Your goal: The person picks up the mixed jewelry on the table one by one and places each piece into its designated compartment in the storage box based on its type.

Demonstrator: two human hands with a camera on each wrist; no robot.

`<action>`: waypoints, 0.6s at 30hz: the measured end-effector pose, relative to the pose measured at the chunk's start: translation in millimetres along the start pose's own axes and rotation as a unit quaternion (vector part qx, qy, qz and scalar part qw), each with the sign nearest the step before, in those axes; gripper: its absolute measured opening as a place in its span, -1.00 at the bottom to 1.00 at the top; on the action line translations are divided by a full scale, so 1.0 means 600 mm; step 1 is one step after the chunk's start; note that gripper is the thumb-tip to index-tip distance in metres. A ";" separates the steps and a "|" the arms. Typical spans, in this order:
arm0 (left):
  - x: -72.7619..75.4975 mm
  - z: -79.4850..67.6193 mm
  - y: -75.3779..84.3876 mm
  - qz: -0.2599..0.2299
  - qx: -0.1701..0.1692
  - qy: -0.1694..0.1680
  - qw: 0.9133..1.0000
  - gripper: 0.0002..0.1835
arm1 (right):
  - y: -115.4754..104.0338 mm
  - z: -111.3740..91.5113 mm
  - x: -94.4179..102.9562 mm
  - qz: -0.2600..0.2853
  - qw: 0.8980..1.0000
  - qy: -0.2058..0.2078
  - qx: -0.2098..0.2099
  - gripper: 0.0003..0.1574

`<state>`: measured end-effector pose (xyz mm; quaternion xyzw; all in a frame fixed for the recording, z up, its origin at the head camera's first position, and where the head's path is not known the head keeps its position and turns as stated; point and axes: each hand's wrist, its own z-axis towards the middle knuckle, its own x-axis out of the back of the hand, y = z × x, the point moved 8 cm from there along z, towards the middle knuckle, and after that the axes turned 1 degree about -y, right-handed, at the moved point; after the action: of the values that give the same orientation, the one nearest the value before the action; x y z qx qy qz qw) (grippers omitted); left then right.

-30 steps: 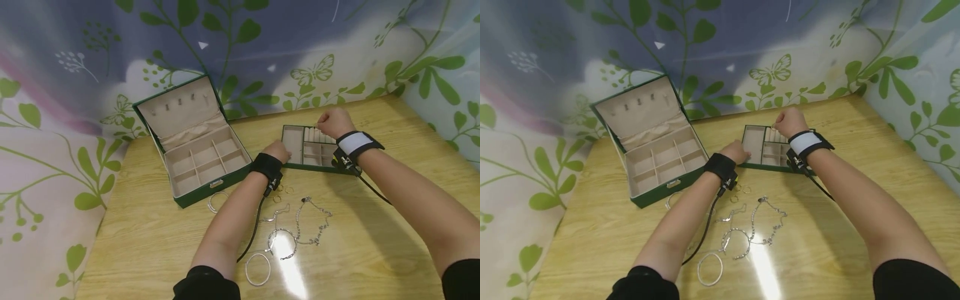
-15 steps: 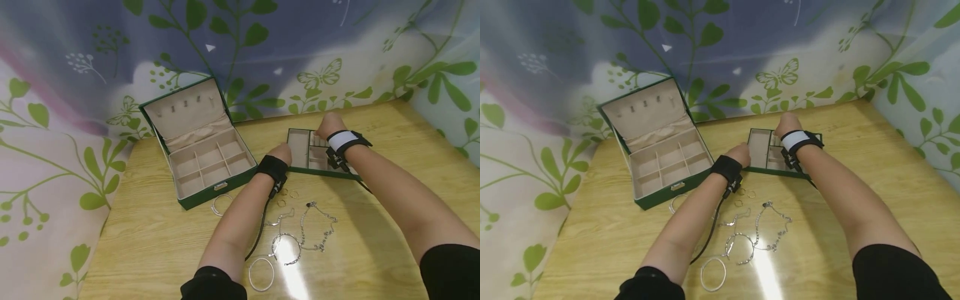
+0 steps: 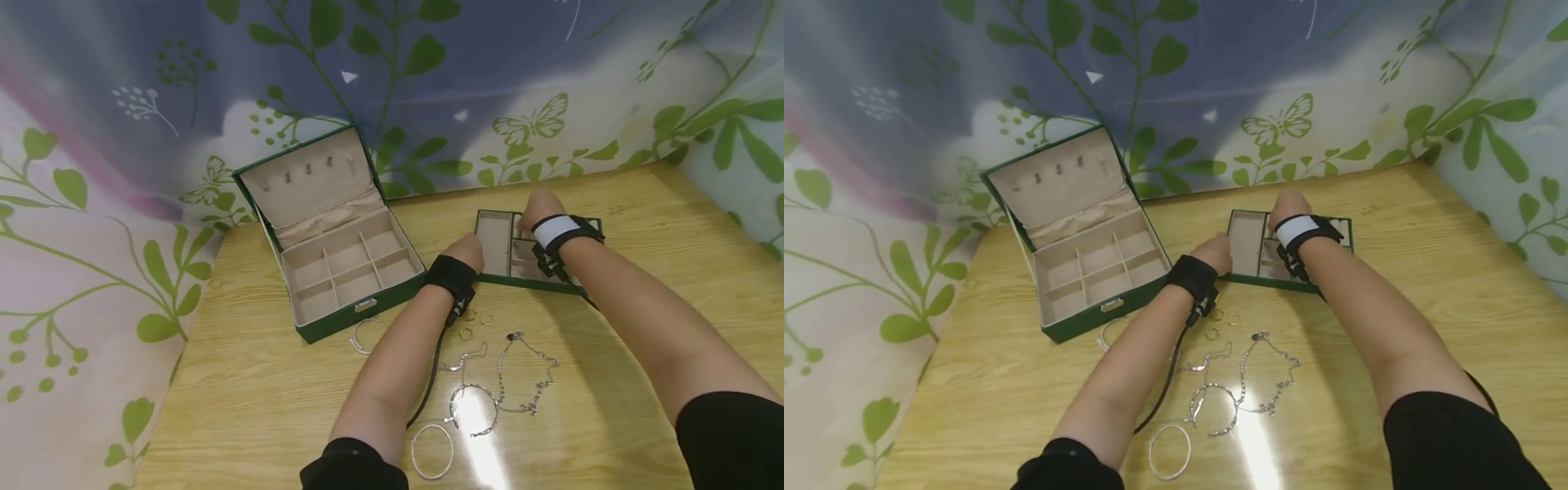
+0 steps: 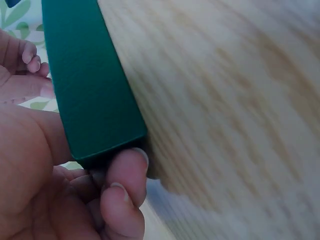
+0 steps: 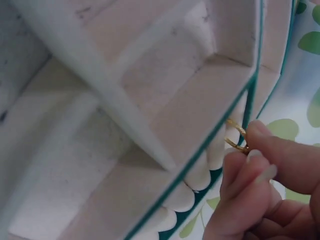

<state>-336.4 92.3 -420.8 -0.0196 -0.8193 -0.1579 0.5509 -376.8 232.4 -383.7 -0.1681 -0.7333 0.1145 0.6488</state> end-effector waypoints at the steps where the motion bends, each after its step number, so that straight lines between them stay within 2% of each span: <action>1: 0.001 -0.003 -0.001 -0.003 0.000 0.004 1.000 -0.55 | 0.000 0.001 -0.003 -0.001 1.000 -0.003 -0.001 -0.67; 8: 0.002 -0.008 0.000 -0.008 0.001 0.010 1.000 -0.52 | 0.003 0.004 -0.009 -0.002 1.000 -0.012 -0.014 -0.65; 15: -0.013 0.024 -0.007 -0.009 0.005 0.004 1.000 -0.55 | 0.004 0.007 -0.011 -0.014 1.000 -0.014 -0.017 -0.62; 18: -0.019 0.036 -0.010 -0.019 0.015 -0.013 1.000 -0.54 | 0.003 0.006 -0.012 -0.015 0.999 -0.022 -0.018 -0.62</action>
<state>-352.3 94.1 -440.0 0.0020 -0.8288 -0.1557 0.5375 -379.4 231.4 -391.7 -0.1660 -0.7519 0.0955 0.6308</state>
